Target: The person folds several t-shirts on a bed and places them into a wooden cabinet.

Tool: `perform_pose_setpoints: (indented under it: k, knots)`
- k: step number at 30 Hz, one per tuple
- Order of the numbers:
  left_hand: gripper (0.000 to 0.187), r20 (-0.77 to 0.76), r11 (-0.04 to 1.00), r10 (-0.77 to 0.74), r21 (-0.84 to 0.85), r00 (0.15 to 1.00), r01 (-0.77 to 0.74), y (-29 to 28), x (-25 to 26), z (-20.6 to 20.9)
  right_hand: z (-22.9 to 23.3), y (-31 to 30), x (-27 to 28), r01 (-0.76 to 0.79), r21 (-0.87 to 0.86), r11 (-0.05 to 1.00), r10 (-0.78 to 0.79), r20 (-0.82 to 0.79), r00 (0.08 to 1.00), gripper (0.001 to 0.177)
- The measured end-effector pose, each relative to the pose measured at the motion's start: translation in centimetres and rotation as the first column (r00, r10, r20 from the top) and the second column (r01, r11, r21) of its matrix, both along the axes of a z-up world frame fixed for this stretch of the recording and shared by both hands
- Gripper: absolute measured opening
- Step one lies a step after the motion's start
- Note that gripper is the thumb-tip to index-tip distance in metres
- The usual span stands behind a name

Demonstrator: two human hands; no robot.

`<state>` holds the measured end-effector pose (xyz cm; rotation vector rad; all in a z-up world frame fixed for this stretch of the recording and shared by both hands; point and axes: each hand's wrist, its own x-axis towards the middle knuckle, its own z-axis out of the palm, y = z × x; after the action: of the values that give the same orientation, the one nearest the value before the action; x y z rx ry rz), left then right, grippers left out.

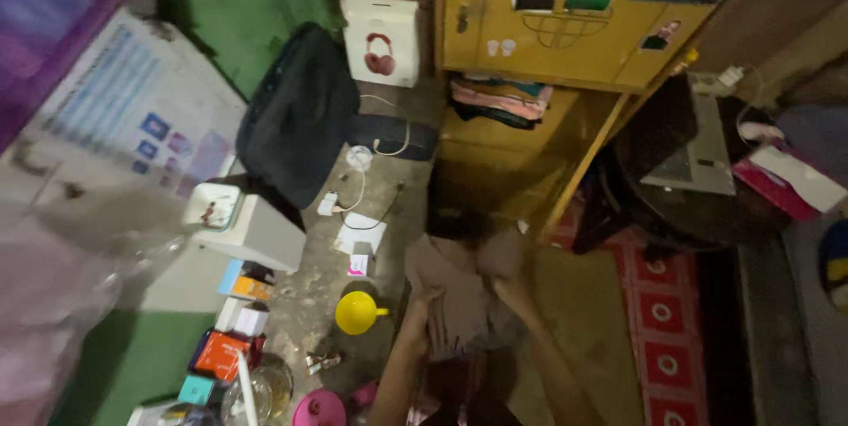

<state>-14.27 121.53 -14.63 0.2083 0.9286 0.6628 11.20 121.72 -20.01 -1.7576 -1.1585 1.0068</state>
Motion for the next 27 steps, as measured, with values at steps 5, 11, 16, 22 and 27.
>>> perform_pose_setpoints:
  k: [5, 11, 16, 22, 27]
  knots:
    - [0.059, -0.125, 0.968, -0.248, 0.016, 0.961, 0.252, -1.5, 5.0, -0.8, 1.6, -7.0, 6.8, 0.178, 0.06, 0.982, -0.184, 0.102, 0.978, 0.078]
    - [0.064, -0.169, 0.89, -0.455, -0.049, 0.874, 0.453, 1.0, 12.6, 4.4, 3.9, -9.7, 14.3, 0.295, 0.052, 0.954, -0.299, 0.18, 0.937, 0.077]
    - [0.068, -0.2, 0.863, -0.501, -0.036, 0.842, 0.505, 7.0, 13.6, 6.3, 3.2, -5.1, 16.6, 0.307, -0.385, 0.87, -0.409, -0.219, 0.886, 0.062]
    - [0.065, -0.183, 0.911, -0.31, 0.222, 0.933, 0.346, 24.8, 14.4, -0.3, 0.0, 12.8, 19.4, 0.221, -0.409, 0.885, -0.433, -0.554, 0.711, 0.053]
    - [0.063, -0.178, 0.891, -0.177, 0.389, 0.968, 0.234, 43.3, 17.0, -7.4, -1.6, 30.3, 23.1, 0.303, -0.41, 0.86, -0.505, -0.6, 0.621, 0.066]
